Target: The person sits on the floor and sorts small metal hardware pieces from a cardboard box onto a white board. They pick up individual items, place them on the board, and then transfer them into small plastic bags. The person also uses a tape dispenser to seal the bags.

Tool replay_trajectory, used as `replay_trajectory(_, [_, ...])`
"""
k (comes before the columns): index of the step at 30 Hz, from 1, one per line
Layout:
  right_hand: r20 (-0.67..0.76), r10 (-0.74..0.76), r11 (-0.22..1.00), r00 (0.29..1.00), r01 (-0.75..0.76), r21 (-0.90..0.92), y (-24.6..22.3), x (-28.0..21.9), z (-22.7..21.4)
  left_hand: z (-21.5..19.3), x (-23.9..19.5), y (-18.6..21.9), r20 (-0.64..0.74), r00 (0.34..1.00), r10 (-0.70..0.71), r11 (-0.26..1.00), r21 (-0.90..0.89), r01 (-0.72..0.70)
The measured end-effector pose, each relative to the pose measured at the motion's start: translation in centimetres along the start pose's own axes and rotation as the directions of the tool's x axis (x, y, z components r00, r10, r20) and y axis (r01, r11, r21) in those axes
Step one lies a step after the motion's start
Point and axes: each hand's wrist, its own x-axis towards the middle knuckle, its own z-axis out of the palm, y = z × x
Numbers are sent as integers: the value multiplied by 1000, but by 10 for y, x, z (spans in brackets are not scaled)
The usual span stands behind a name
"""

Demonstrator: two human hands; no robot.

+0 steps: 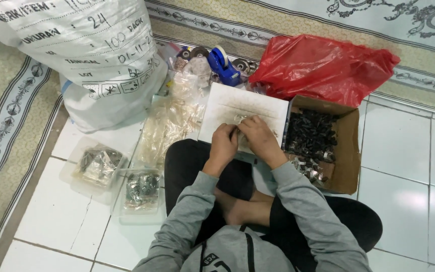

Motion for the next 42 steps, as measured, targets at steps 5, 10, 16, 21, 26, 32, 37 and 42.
replay_trajectory(5, [38,61,984,997,-66,167,1,1,-11,-6,4,-5,26,1000,-12,999,-44,13])
replay_trajectory(10, [115,70,975,991,-92,204,5,12,-23,2,13,-17,39,998,-42,997,-69,45])
replay_trajectory(16, [143,203,975,969,-213,56,-7,30,-38,6,14,-8,-93,993,-73,988,-140,60])
replay_trajectory(21, [49,577,762,815,-559,326,10,33,3,13,1,10,-239,969,-58,981,-193,11])
replay_trajectory(26, [-14,783,556,622,-689,466,-3,31,18,25,1,-7,-267,963,31,969,-226,-94])
replay_trajectory(32, [106,847,361,521,-710,605,17,24,52,27,5,-24,-147,988,38,913,-397,-94])
replay_trajectory(37, [54,720,561,692,-626,541,2,19,28,23,4,-26,-124,992,28,943,-327,-67])
replay_trajectory(42, [100,680,529,726,-581,619,23,11,36,29,7,-33,-72,996,47,914,-399,-72])
